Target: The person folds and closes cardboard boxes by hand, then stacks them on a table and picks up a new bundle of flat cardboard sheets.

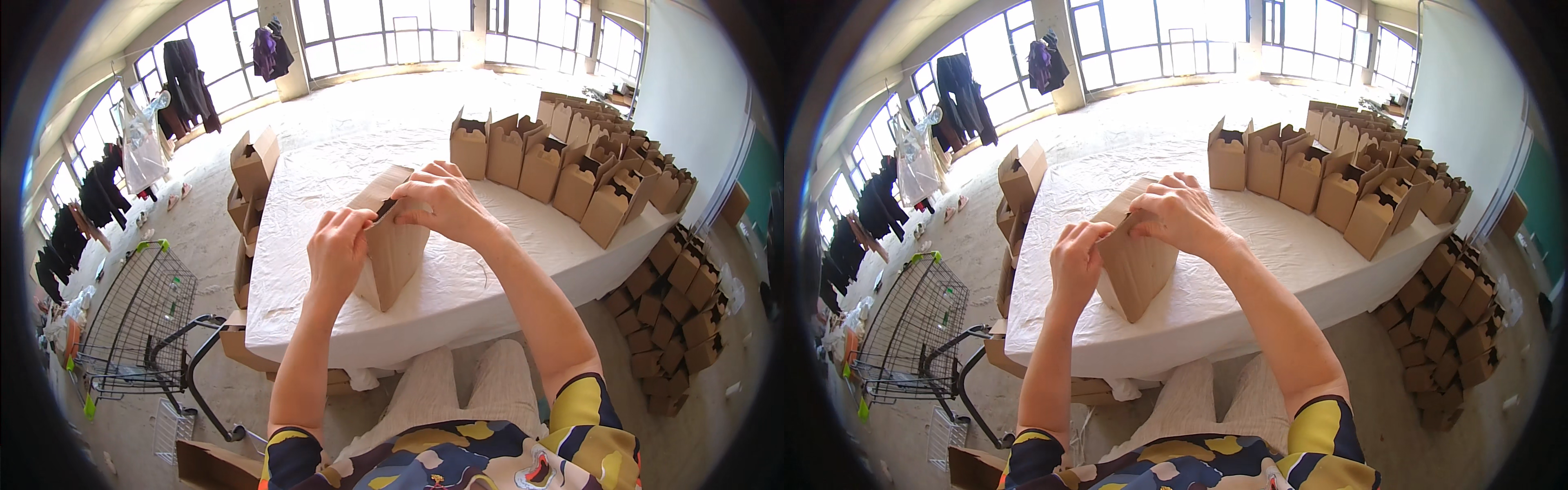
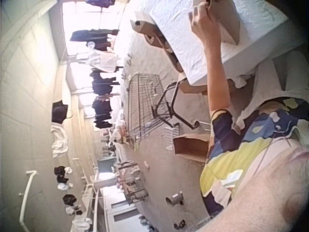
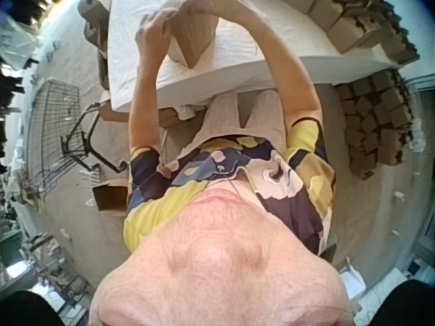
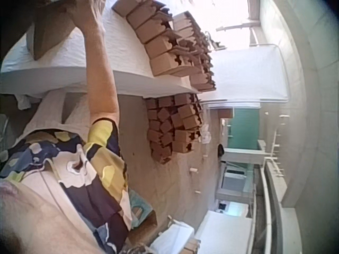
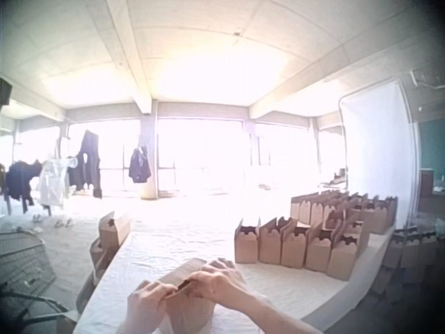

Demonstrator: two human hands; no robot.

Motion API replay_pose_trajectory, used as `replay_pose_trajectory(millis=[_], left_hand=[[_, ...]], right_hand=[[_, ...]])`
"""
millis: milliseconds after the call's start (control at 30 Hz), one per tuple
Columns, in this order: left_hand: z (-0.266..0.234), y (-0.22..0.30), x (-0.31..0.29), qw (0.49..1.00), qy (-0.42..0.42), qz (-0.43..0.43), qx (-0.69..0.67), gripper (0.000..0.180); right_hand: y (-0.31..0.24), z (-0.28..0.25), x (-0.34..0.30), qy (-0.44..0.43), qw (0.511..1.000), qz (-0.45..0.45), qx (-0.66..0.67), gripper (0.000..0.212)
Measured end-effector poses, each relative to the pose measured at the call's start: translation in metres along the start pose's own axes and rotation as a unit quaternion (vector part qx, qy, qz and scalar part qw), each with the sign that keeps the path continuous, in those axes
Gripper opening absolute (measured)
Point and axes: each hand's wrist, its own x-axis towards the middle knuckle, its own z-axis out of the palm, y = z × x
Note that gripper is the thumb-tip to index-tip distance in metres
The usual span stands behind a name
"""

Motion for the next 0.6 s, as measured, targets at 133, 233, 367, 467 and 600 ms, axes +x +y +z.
replay_pose_trajectory(millis=[133,233,367,467,600], left_hand=[[-0.004,-0.004,-0.008,0.994,0.018,-0.016,-0.103,0.024],[-0.018,-0.009,-0.016,0.951,0.049,-0.14,-0.272,0.035],[-0.023,-0.01,-0.023,0.954,0.058,-0.11,-0.273,0.037],[-0.017,-0.003,-0.029,0.961,0.043,-0.152,-0.229,0.031],[-0.013,0.002,-0.03,0.949,0.065,-0.18,-0.249,0.024]], right_hand=[[-0.009,0.009,-0.001,0.083,0.996,-0.045,0.001,0.025],[-0.039,0.02,-0.004,0.108,0.994,-0.03,-0.005,0.023],[-0.065,0.023,-0.008,0.135,0.989,-0.016,-0.05,0.024],[-0.068,0.02,-0.01,0.122,0.991,-0.016,-0.056,0.024],[-0.061,0.0,-0.011,0.047,0.998,0.017,-0.049,0.024]])
